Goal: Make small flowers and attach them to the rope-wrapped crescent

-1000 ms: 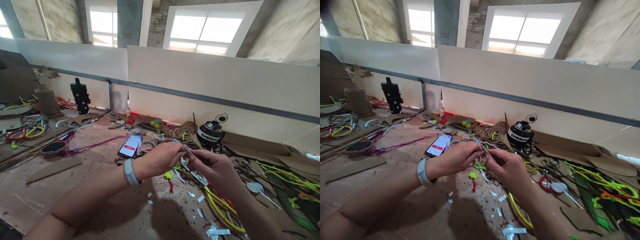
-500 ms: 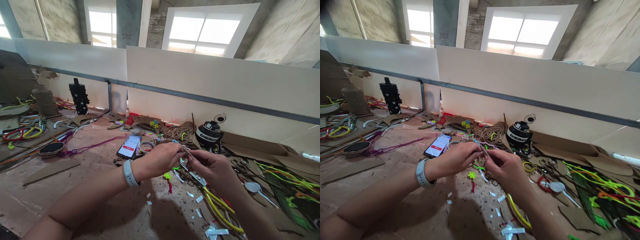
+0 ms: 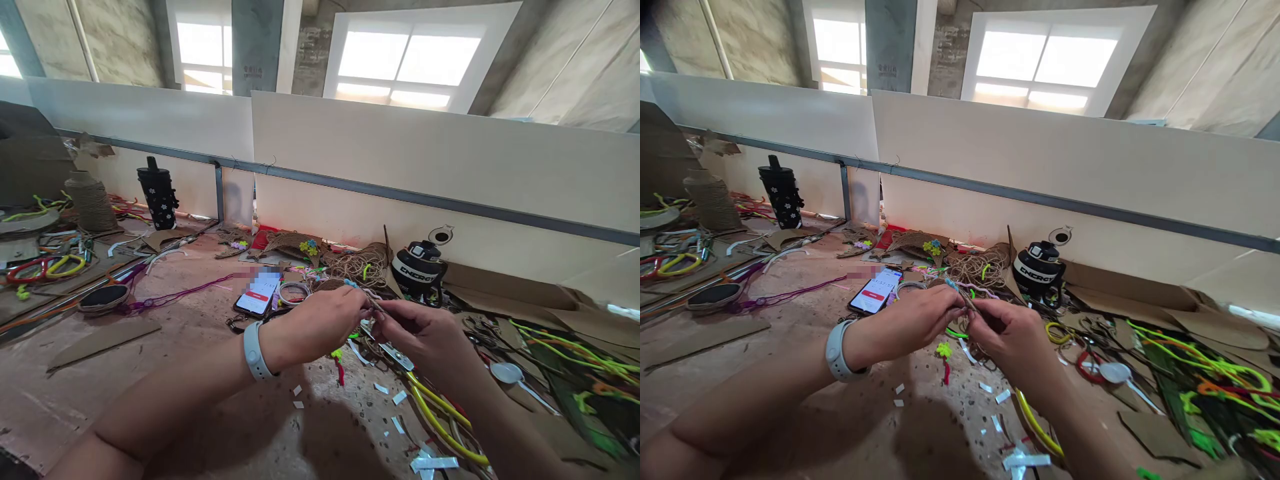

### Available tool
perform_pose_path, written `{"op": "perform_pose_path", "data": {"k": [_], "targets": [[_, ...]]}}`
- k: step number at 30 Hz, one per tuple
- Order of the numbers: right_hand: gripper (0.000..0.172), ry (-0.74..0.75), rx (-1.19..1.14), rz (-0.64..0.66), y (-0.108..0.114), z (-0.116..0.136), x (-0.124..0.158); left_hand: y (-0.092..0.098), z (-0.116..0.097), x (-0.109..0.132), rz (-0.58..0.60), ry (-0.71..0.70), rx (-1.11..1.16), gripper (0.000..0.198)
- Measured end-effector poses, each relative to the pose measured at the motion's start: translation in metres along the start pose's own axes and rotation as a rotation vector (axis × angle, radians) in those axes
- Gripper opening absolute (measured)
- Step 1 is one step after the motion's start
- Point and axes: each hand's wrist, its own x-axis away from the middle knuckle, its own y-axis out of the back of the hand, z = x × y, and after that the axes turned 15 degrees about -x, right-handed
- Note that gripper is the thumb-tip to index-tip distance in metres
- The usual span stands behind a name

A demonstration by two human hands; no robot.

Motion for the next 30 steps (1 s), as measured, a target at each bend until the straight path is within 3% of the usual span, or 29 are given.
{"op": "perform_pose_path", "data": {"k": [5, 13, 24, 30], "targets": [[0.03, 0.061, 0.078, -0.001, -0.002, 0.004, 0.002, 0.006, -0.004, 0.004, 0.035, -0.02, -0.126, 0.016], [0.026, 0.311, 0.206, -0.1, -0.013, -0.002, 0.003, 0.021, -0.003, 0.008, 0.064, -0.112, -0.209, 0.017], [0.031, -0.012, -0.064, -0.017, -0.006, 0.006, 0.004, 0.013, 0.001, 0.004, 0.06, -0.049, -0.147, 0.013], [0.034, -0.031, -0.085, 0.044, -0.003, 0.006, 0.003, 0.009, 0.004, 0.005, 0.031, -0.023, -0.025, 0.017]]}}
